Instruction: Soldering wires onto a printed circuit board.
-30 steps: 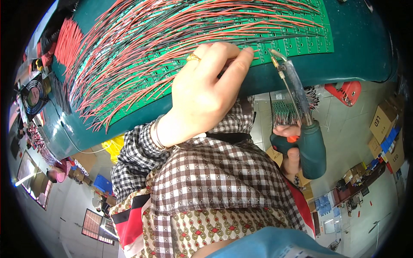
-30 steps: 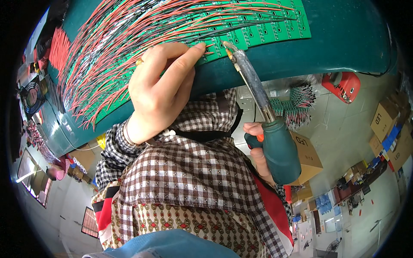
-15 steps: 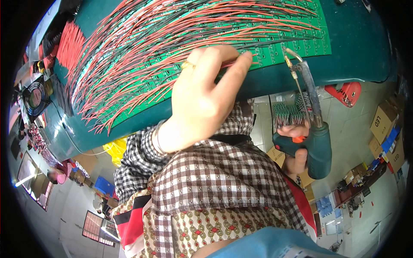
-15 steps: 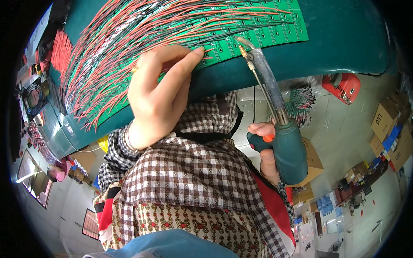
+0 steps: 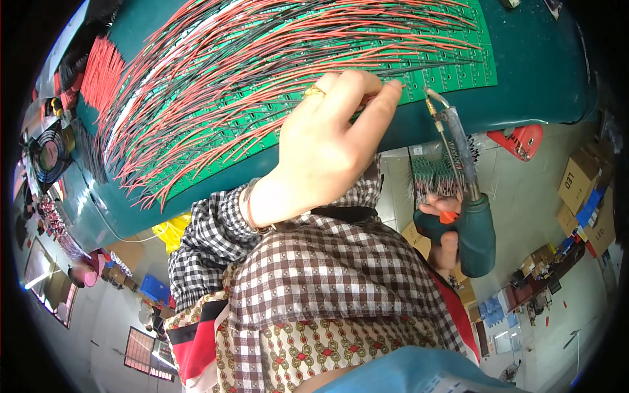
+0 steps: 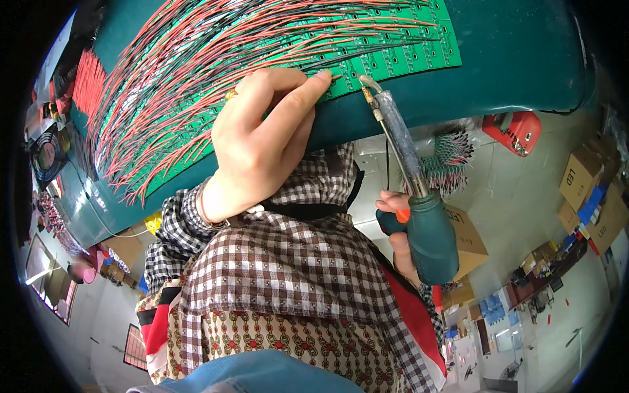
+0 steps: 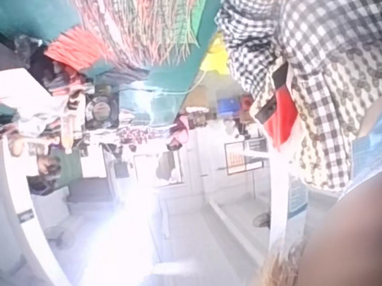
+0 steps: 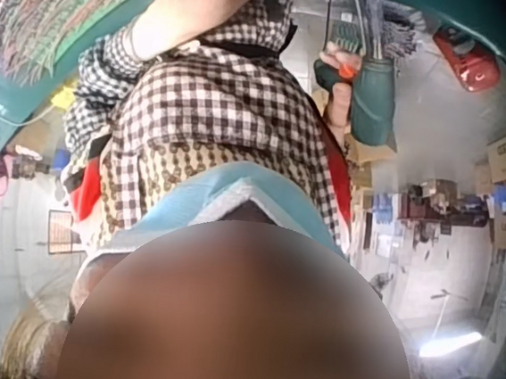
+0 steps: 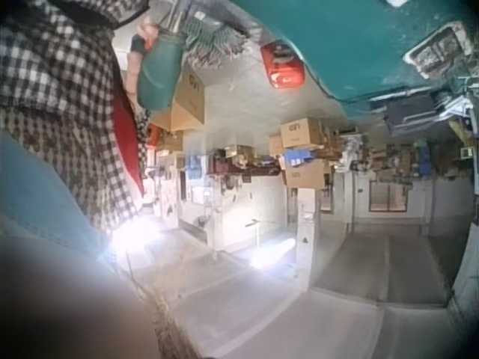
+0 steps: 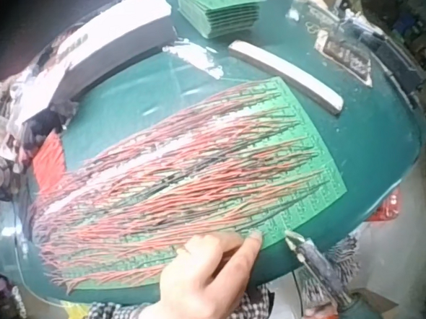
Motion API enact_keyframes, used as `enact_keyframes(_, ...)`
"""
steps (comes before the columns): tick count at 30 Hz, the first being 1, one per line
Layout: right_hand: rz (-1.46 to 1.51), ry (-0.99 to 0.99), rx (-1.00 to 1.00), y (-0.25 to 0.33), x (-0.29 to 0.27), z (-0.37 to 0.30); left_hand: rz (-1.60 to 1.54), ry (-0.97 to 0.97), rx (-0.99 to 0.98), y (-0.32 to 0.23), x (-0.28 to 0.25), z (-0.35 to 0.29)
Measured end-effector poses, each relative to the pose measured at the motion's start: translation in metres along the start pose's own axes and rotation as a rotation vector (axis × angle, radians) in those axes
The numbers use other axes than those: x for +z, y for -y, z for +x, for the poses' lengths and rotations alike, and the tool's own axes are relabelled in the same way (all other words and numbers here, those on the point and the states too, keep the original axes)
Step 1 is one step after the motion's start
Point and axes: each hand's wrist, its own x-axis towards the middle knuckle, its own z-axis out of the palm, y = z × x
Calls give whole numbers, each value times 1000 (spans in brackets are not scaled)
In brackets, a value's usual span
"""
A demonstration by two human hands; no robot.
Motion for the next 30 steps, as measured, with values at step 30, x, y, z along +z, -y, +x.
enact_keyframes(30, -12, 57, -1, -1, 19, 11, 17, 24, -26, 8, -13, -4)
